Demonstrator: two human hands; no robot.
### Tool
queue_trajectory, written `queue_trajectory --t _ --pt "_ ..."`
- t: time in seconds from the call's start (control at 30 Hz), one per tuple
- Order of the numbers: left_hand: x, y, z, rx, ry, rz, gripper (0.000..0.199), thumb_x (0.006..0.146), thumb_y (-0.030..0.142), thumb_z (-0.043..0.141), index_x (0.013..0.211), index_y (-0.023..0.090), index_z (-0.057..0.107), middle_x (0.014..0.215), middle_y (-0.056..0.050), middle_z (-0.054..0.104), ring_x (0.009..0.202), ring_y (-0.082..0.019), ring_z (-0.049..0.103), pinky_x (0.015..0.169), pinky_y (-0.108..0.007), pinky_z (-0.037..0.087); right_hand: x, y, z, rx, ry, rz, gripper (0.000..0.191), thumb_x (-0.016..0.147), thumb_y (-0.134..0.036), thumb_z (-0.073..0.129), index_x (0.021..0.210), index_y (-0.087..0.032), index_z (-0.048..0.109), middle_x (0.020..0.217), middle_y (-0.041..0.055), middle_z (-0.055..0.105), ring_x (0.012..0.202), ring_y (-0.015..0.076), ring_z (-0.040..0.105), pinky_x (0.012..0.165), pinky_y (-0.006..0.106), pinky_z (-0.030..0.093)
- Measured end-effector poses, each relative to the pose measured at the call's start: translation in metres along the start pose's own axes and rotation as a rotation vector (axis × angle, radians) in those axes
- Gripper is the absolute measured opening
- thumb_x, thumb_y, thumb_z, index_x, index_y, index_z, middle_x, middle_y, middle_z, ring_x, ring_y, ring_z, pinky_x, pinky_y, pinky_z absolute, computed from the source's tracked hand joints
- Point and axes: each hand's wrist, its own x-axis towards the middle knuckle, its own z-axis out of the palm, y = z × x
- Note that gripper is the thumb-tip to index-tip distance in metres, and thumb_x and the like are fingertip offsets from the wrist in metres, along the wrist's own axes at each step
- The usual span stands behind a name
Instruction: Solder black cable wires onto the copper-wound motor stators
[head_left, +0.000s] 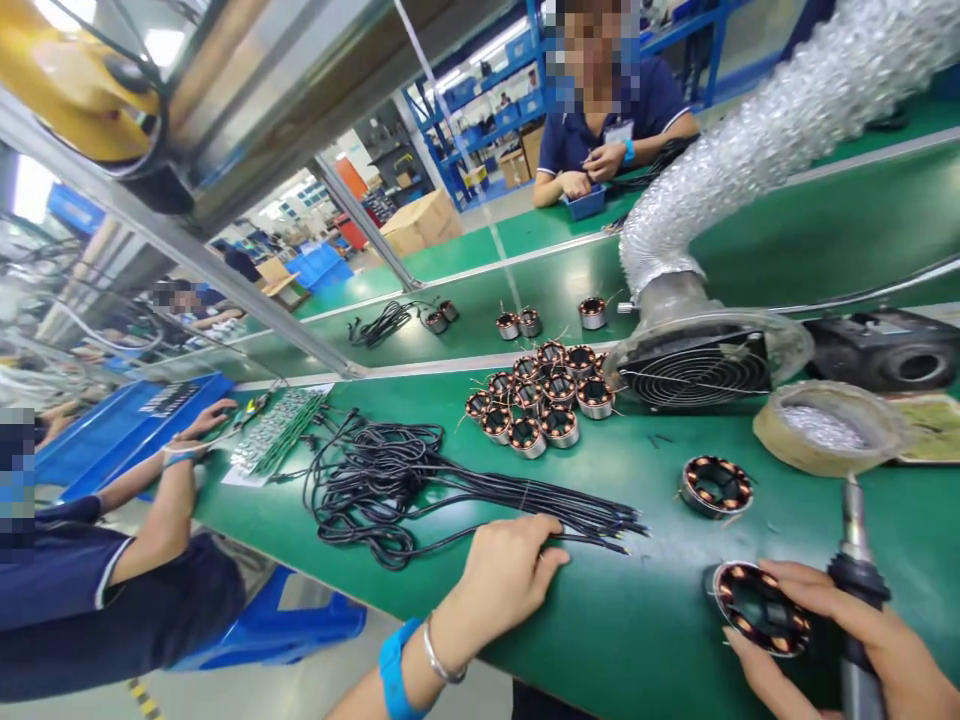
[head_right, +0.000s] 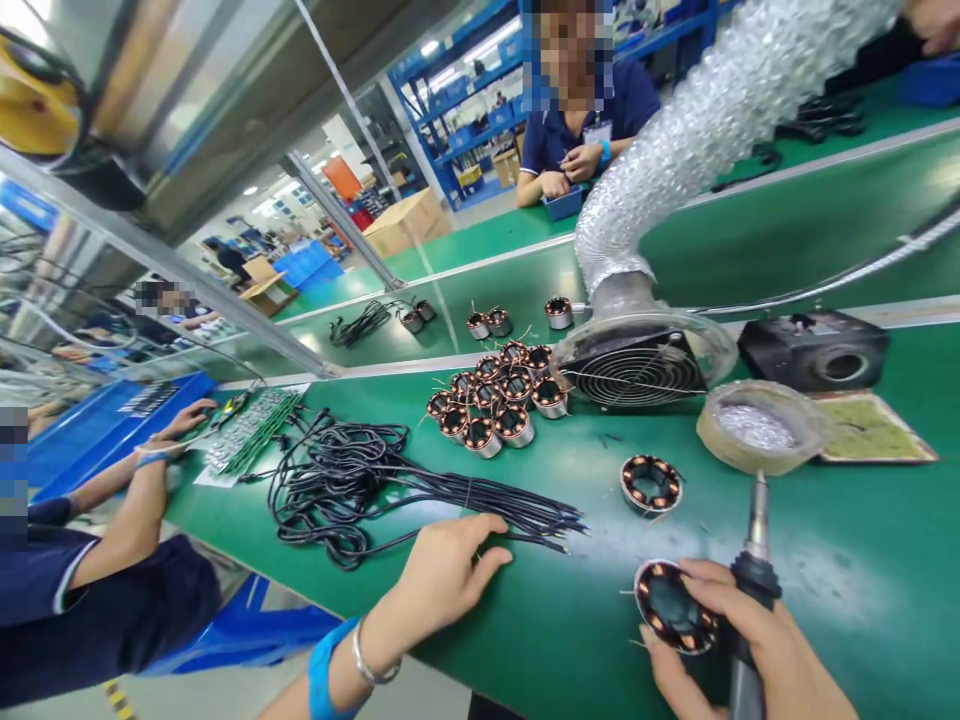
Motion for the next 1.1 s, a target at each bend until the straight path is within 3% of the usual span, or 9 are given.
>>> queue_trajectory --t 0.1,0.2,0.3,0.5,0.67,0.73,0.8,0.93,1.1 --pt "0.002 -0.001 0.006 -0.042 0.007 0.115 0.014 0.093 0.023 0.051 0.088 0.020 0.064 0.074 -0.001 0.071 0.065 -0.019 0.065 0.061 -0.027 0.043 0.006 -0.017 -0.014 -0.058 -0.047 -0.087 0.043 0.081 -0.037 0.072 0.117 -0.019 0.057 0.116 0.0111 0.067 0.100 0.0262 0.069 0.091 0.036 0.053" --pt "0.002 0.020 0.006 -0.212 0.075 0.236 0.013 0.094 0.023 0.049 0.085 0.021 0.059 0.064 0.002 0.064 0.055 -0.015 0.058 0.056 -0.026 0.037 0.013 -0.039 -0.031 -0.001 -0.040 -0.186 0.039 0.082 -0.022 0.067 0.119 -0.018 0.053 0.124 0.0126 0.064 0.113 0.0254 0.064 0.099 0.032 0.050" --pt "0.003 0.041 0.003 -0.306 0.121 0.281 0.012 0.095 0.024 0.048 0.086 0.021 0.057 0.060 0.002 0.060 0.051 -0.014 0.053 0.055 -0.026 0.033 0.022 -0.063 -0.037 0.072 -0.018 -0.175 0.036 0.083 -0.018 0.067 0.116 -0.019 0.054 0.114 0.0109 0.067 0.102 0.0210 0.069 0.091 0.025 0.055" --pt "0.022 0.055 -0.015 -0.438 -0.166 0.256 0.024 0.099 0.034 0.045 0.084 0.020 0.058 0.058 0.003 0.050 0.054 -0.013 0.047 0.056 -0.025 0.032 0.044 -0.086 -0.023 0.179 0.040 -0.178 0.026 0.086 -0.012 0.063 0.108 -0.023 0.055 0.088 0.0019 0.070 0.078 0.0152 0.072 0.074 0.021 0.060" --pt "0.045 0.063 -0.036 -0.690 -0.323 0.466 0.045 0.101 0.048 0.031 0.086 0.018 0.060 0.085 -0.005 0.059 0.079 -0.017 0.053 0.073 -0.027 0.041 0.054 -0.092 -0.014 0.302 0.050 -0.313 0.033 0.084 -0.002 0.060 0.109 -0.022 0.054 0.093 0.0020 0.071 0.082 0.0137 0.072 0.077 0.019 0.060" --pt "0.048 0.068 -0.033 -0.905 -0.548 0.411 0.051 0.098 0.059 0.030 0.085 0.018 0.056 0.078 -0.003 0.057 0.065 -0.014 0.052 0.062 -0.025 0.041 0.054 -0.091 -0.014 0.327 0.048 -0.324 0.034 0.084 -0.004 0.062 0.111 -0.022 0.053 0.100 0.0041 0.070 0.086 0.0146 0.072 0.078 0.019 0.061" --pt "0.049 0.075 -0.027 -1.044 -0.652 0.307 0.054 0.095 0.066 0.030 0.082 0.018 0.052 0.064 0.002 0.052 0.051 -0.010 0.043 0.054 -0.023 0.037 0.053 -0.090 -0.014 0.308 0.051 -0.270 0.033 0.085 -0.008 0.064 0.113 -0.021 0.054 0.102 0.0059 0.069 0.088 0.0161 0.072 0.078 0.021 0.061" --pt "0.049 0.089 -0.015 -1.080 -0.526 0.297 0.052 0.094 0.065 0.037 0.078 0.017 0.050 0.058 0.004 0.045 0.057 -0.010 0.040 0.061 -0.023 0.035 0.053 -0.090 -0.017 0.293 0.121 -0.151 0.026 0.086 -0.013 0.064 0.109 -0.022 0.055 0.087 0.0036 0.068 0.075 0.0146 0.071 0.068 0.020 0.061" --pt "0.055 0.096 -0.004 -1.335 -0.561 0.244 0.050 0.090 0.067 0.045 0.079 0.018 0.048 0.052 0.006 0.046 0.049 -0.009 0.033 0.057 -0.023 0.031 0.058 -0.093 -0.020 0.273 0.144 -0.096 0.022 0.087 -0.015 0.063 0.107 -0.023 0.055 0.087 0.0047 0.069 0.071 0.0147 0.069 0.065 0.021 0.061"
